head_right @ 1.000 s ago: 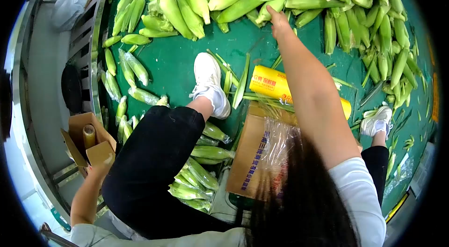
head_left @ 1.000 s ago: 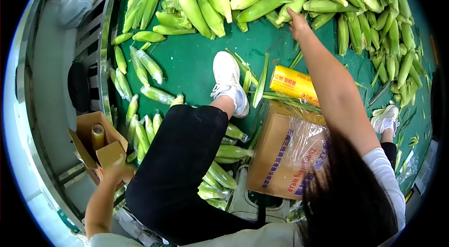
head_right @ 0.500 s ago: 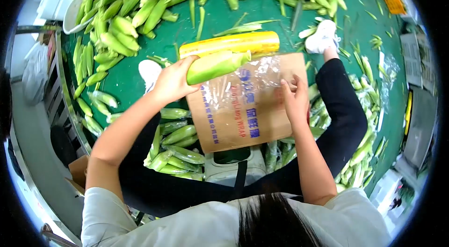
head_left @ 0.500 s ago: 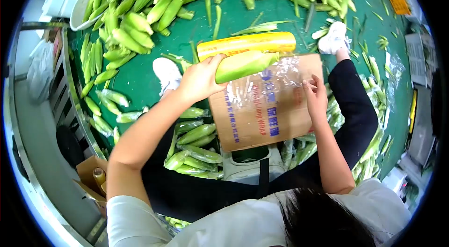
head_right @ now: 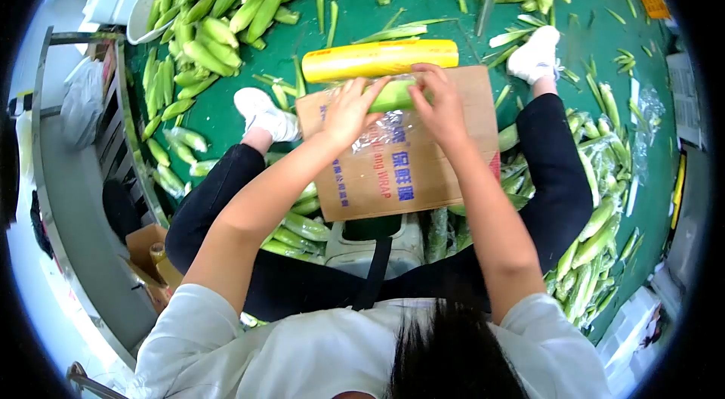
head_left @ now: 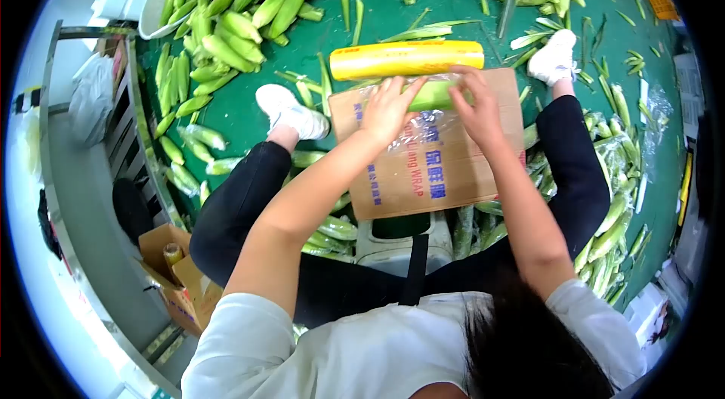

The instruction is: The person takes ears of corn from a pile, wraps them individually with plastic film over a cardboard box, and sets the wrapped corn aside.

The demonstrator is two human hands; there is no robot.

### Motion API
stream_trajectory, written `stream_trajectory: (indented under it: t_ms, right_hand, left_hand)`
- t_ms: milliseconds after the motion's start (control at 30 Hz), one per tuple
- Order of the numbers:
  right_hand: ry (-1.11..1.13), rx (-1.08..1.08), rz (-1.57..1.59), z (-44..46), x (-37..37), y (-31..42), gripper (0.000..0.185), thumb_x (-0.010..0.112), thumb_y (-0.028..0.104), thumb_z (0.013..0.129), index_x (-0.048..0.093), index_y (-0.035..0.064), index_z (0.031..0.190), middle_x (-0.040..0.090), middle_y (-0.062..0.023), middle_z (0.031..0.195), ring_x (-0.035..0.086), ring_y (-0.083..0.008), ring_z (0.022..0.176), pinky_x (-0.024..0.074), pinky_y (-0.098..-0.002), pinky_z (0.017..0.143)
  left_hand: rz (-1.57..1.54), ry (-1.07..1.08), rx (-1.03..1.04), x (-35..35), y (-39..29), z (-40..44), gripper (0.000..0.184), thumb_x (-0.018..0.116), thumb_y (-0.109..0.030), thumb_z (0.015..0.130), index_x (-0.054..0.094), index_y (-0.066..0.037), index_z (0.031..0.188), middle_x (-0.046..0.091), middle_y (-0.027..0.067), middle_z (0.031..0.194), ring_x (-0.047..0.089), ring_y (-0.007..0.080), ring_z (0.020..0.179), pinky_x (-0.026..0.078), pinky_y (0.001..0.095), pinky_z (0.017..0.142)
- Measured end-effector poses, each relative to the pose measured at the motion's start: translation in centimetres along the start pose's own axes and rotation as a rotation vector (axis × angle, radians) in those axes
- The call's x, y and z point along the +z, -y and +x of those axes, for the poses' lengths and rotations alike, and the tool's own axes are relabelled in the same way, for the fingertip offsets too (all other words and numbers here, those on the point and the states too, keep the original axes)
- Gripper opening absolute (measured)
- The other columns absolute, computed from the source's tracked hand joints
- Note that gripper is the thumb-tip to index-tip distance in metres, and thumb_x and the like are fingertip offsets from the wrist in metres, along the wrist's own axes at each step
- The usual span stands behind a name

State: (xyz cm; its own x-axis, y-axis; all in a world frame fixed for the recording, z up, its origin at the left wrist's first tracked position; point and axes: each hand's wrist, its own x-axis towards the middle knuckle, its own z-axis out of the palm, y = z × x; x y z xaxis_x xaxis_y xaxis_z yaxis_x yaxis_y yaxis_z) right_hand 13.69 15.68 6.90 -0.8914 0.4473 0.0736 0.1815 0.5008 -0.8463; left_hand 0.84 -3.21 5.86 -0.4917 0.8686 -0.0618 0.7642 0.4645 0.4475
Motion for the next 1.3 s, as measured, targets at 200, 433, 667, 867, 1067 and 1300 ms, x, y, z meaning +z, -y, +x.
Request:
stream_trajectory:
  t_ms: [200, 433, 667, 867, 1067, 1300]
  right_hand:
    - [0.316, -0.400, -0.357, 2.3, 0.7, -2.2, 0.082, 0.081, 0.035, 0.077, 0.047, 0.0223, 0.150, 0.057, -0.0115, 0.133, 0.056, -0.0345, 0.119, 0.0488, -0.0446, 0.100]
    - [0.246, -0.196, -0.085, 1.8, 0.8, -2.6, 0.070, 0.079, 0.033, 0.081, 0.053, 0.0250, 0.145, 0.056, -0.0112, 0.134, 0.055, -0.0351, 0.120, 0.0472, -0.0440, 0.102]
    - [0.535, -0.456, -0.336, -3.1, -0.9, -2.4, 0.071, 0.083, 0.032, 0.075, 0.057, 0.0280, 0.141, 0.060, -0.0087, 0.129, 0.057, -0.0326, 0.115, 0.0486, -0.0435, 0.097]
    - [0.651, -0.217, -0.515, -4.1, -1.0, 2.5, 0.060, 0.074, 0.046, 0.084, 0.059, 0.0265, 0.138, 0.054, -0.0119, 0.139, 0.049, -0.0331, 0.129, 0.0352, -0.0514, 0.111]
    - [0.243, -0.422, -0.517, 6.7, 2.9, -2.2, 0.057, 0.065, 0.051, 0.089, 0.060, 0.0143, 0.133, 0.050, -0.0171, 0.143, 0.049, -0.0361, 0.132, 0.0381, -0.0514, 0.110]
    - [0.558, -0.155, -0.774, 5.4, 7.3, 3.8, 0.052, 0.077, 0.034, 0.079, 0.064, 0.0155, 0.126, 0.067, -0.0140, 0.123, 0.064, -0.0273, 0.115, 0.0526, -0.0462, 0.093]
  left_hand:
    - [-0.034, -0.112, 0.468, 1.7, 4.0, -8.4, 0.058, 0.079, -0.033, 0.079, 0.058, -0.015, 0.130, 0.057, 0.0098, 0.123, 0.049, 0.0350, 0.121, 0.036, 0.0495, 0.107]
    - [-0.059, -0.345, 0.153, 3.5, 3.6, -7.2, 0.023, 0.071, -0.015, 0.082, 0.063, -0.010, 0.103, 0.063, 0.0086, 0.101, 0.059, 0.0283, 0.106, 0.038, 0.0494, 0.106]
    - [-0.120, 0.016, 0.485, -6.0, 3.4, -10.7, 0.015, 0.068, -0.008, 0.086, 0.064, -0.006, 0.100, 0.060, 0.0102, 0.086, 0.065, 0.0306, 0.073, 0.053, 0.0389, 0.061]
    - [-0.158, 0.201, 0.162, 0.9, 4.4, -5.6, 0.024, 0.073, -0.018, 0.084, 0.063, -0.008, 0.102, 0.064, 0.0142, 0.098, 0.066, 0.0357, 0.094, 0.053, 0.0462, 0.080]
    - [0.023, 0.039, -0.410, -7.9, 7.0, 6.1, 0.040, 0.075, -0.035, 0.083, 0.065, -0.012, 0.115, 0.073, 0.0128, 0.100, 0.070, 0.0323, 0.093, 0.056, 0.0443, 0.083]
    - [-0.249, -0.006, -0.193, -7.4, 6.8, 10.4, 0.029, 0.067, -0.022, 0.094, 0.066, -0.010, 0.120, 0.071, 0.0051, 0.088, 0.068, 0.0161, 0.079, 0.053, 0.0283, 0.073]
